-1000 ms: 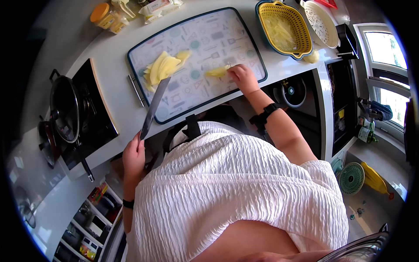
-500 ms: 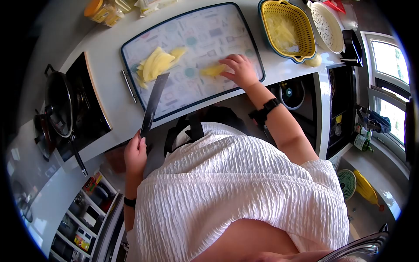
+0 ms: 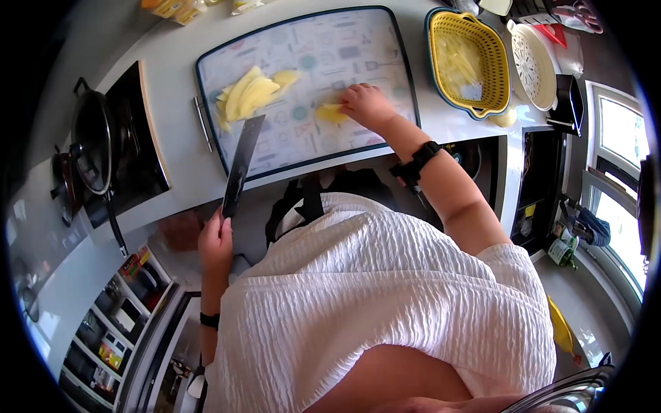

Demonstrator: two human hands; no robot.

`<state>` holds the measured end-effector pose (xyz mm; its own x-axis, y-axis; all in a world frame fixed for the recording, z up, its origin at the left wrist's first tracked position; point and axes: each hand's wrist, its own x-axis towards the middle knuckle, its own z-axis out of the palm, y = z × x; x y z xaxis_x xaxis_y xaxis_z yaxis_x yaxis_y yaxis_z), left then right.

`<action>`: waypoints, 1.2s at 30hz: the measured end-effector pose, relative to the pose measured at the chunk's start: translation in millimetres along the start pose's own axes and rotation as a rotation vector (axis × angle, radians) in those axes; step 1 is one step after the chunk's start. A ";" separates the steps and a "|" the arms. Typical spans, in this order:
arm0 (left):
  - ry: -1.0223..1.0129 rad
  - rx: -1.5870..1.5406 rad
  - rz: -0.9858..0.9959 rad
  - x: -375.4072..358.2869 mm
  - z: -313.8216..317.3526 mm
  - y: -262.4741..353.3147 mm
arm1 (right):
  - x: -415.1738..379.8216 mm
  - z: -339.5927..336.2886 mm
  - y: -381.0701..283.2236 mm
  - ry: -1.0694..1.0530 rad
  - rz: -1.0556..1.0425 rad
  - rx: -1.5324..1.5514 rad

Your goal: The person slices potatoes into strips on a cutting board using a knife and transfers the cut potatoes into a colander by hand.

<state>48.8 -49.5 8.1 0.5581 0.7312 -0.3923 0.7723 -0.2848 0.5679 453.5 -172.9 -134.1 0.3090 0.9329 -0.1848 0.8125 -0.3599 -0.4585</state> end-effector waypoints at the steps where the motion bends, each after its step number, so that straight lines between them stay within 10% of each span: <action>1: 0.002 0.002 -0.006 -1.4 1.1 1.1 | -0.6 0.2 1.7 0.016 -0.023 0.011; 13: 0.015 -0.002 -0.115 -8.4 20.8 16.4 | -4.2 -6.9 14.3 0.149 -0.333 0.005; 20: 0.093 -0.043 -0.081 -20.1 33.0 21.7 | -6.9 -31.6 21.1 0.159 0.139 0.372; 25: 0.028 0.003 -0.132 -17.8 33.7 26.2 | -8.9 -24.7 37.3 0.452 -0.028 -0.100; 36: 0.006 -0.020 -0.095 -1.5 35.6 35.4 | -20.1 10.1 -6.2 0.133 -0.143 -0.059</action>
<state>86.1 -82.7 3.0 0.4805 0.7580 -0.4411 0.8155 -0.2012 0.5426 437.2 -189.6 -136.3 0.2481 0.9687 -0.0034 0.8791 -0.2266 -0.4193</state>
